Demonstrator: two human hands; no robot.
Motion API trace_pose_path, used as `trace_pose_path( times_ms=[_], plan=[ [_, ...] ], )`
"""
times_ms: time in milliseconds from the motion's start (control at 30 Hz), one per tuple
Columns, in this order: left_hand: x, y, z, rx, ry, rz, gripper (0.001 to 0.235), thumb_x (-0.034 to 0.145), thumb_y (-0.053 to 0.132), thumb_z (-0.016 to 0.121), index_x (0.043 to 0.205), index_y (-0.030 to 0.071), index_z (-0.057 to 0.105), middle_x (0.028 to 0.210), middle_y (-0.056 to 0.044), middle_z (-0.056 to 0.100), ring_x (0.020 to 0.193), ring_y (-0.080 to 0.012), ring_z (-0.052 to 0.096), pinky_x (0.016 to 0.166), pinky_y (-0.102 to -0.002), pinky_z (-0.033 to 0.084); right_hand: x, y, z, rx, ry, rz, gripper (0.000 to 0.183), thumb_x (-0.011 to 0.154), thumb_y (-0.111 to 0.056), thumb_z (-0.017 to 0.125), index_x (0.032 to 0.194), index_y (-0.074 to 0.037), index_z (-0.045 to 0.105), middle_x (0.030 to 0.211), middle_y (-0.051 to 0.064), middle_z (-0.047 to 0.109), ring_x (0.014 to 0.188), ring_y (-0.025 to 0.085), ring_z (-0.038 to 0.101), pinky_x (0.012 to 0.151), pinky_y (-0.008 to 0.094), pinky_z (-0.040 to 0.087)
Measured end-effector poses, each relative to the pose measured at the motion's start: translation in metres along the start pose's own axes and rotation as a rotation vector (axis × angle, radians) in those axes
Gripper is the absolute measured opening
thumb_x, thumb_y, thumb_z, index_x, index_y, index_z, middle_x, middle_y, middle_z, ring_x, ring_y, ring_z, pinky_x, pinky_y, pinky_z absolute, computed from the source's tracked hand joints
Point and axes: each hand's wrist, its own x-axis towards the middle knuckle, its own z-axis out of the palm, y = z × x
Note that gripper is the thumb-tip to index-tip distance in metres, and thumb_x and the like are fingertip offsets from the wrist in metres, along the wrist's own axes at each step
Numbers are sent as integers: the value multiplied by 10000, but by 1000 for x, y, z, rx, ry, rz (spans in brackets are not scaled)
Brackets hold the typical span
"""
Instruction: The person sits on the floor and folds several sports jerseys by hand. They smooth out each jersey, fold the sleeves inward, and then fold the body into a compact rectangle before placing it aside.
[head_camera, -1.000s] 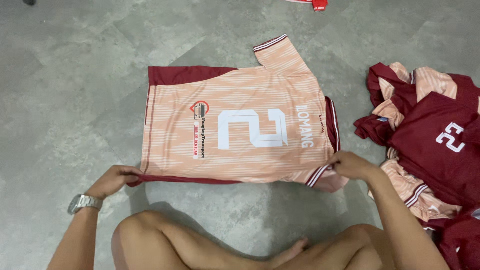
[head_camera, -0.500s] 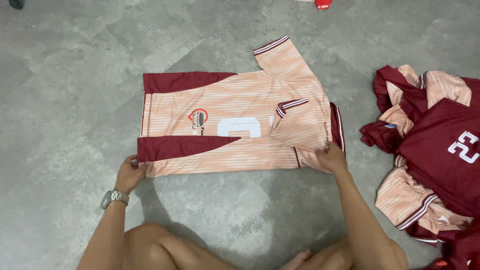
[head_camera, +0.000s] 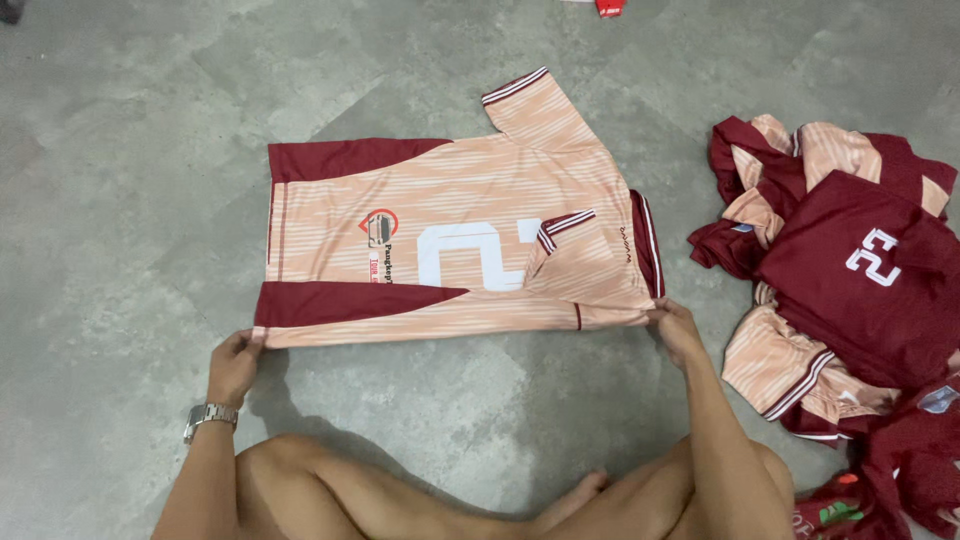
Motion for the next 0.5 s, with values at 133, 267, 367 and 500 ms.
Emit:
trace_pose_path(
  times_ms=[133,267,367,500],
  plan=[
    [13,-31,2,162,-61,-14,301,920,228,534,1057,-12,651,997,-271,609,1017,-429,537,787,-480,423,-63,-45,9,-133,0,58,385,935,-255,493,1210,12,536,1244,267,485,1260,422,332,990,556,246],
    [20,-56,-1,212,6,-97,253,918,261,530,993,73,681,884,-158,625,811,-291,558,649,-399,427,-12,31,-1,-122,78,73,276,908,-226,508,1111,-73,615,1137,198,560,1216,403,391,946,557,275],
    [12,-51,-1,302,-55,-148,262,881,308,579,1005,105,688,941,-160,647,903,-341,589,691,-419,448,-20,25,2,-248,55,39,351,882,-227,488,1159,-43,603,1041,210,579,1018,375,521,825,494,389],
    [3,-54,-10,355,-148,-152,311,872,304,560,992,45,684,950,-194,627,925,-341,552,747,-419,421,-25,36,-9,-347,23,34,233,853,-189,538,962,-31,669,855,180,613,786,302,543,666,412,412]
  ],
)
